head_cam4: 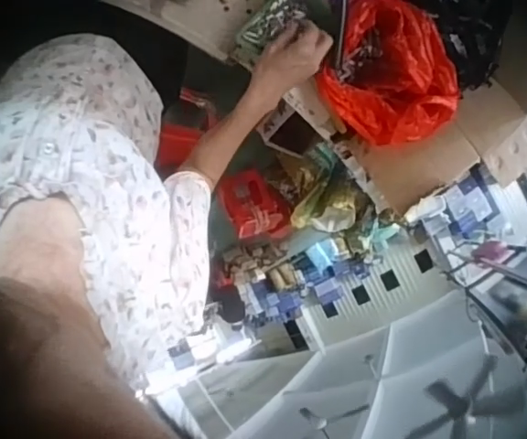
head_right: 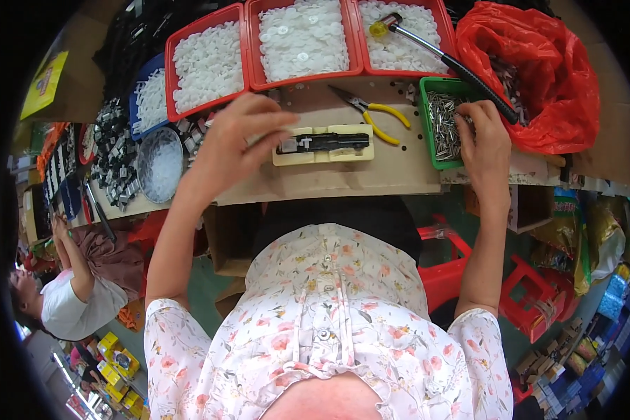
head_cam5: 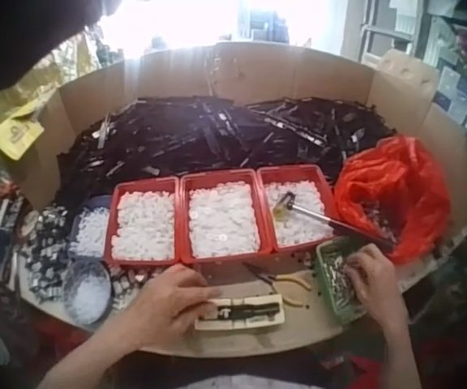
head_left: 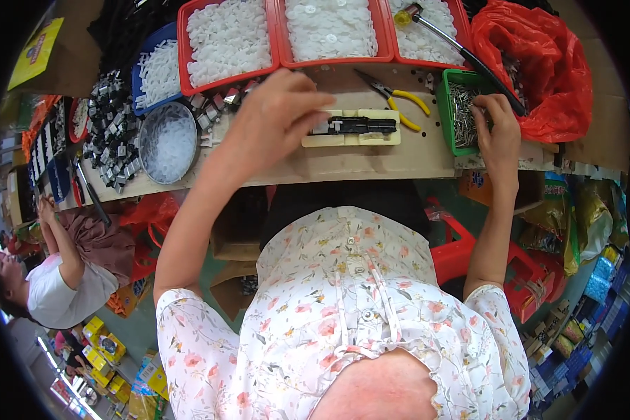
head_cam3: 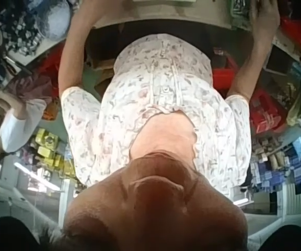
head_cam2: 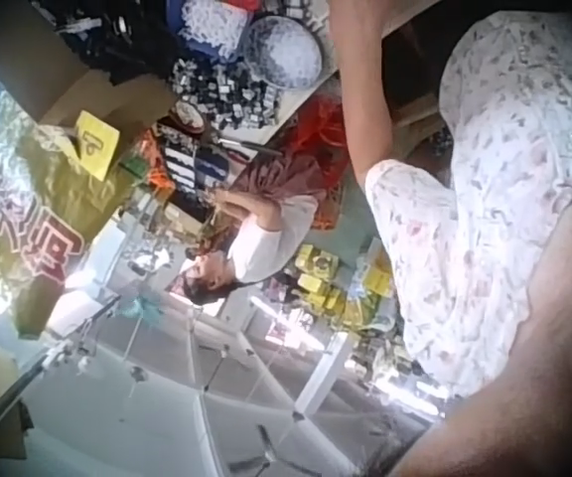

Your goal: Assembling small plastic and metal components using a jig, hammer, and pliers at a factory workbench.

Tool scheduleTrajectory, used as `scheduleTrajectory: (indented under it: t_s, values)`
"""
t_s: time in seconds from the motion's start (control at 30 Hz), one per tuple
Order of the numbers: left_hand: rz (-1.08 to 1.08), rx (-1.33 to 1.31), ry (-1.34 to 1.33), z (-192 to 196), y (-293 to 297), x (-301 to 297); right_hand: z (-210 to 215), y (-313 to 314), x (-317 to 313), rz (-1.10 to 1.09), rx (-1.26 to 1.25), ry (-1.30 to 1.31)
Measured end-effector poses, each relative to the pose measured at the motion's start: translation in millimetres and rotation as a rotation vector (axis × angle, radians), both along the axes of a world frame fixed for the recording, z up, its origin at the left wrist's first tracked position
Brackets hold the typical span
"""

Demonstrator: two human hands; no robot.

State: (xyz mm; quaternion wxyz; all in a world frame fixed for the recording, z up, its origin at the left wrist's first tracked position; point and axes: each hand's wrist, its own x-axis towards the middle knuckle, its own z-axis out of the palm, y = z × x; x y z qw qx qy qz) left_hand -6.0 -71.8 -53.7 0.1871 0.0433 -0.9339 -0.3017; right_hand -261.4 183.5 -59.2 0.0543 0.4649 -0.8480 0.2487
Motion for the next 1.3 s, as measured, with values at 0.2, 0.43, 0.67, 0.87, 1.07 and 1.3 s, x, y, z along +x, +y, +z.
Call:
scheduleTrajectory:
  t_s: [0.2, 0.43, 0.67, 0.87, 1.07, 1.3]
  values:
    - [0.109, -0.083, 0.084, 4.2, -35.2, -41.6, -12.0, -0.7, -6.1, -0.017, 0.140, 0.076]
    - [0.118, -0.314, 0.117, -22.9, -65.0, -82.7, -14.4, -12.5, -10.4, -0.012, 0.164, 0.046]
    - [0.219, -0.389, -0.010, -58.2, -62.0, -102.6, -42.0, 12.5, -44.0, 0.068, 0.172, -0.118]
    - [0.233, -0.319, 0.038, -77.6, -56.8, -139.5, -81.7, 35.5, -90.9, 0.249, 0.050, -0.058]
    - [0.288, -0.235, 0.066, -80.5, -65.7, -128.6, -66.1, 9.2, -84.0, 0.220, 0.185, -0.206]
    - [0.336, 0.110, 0.380, -46.3, -44.2, -100.9, -69.7, 3.4, -79.3, 0.258, 0.089, -0.088]
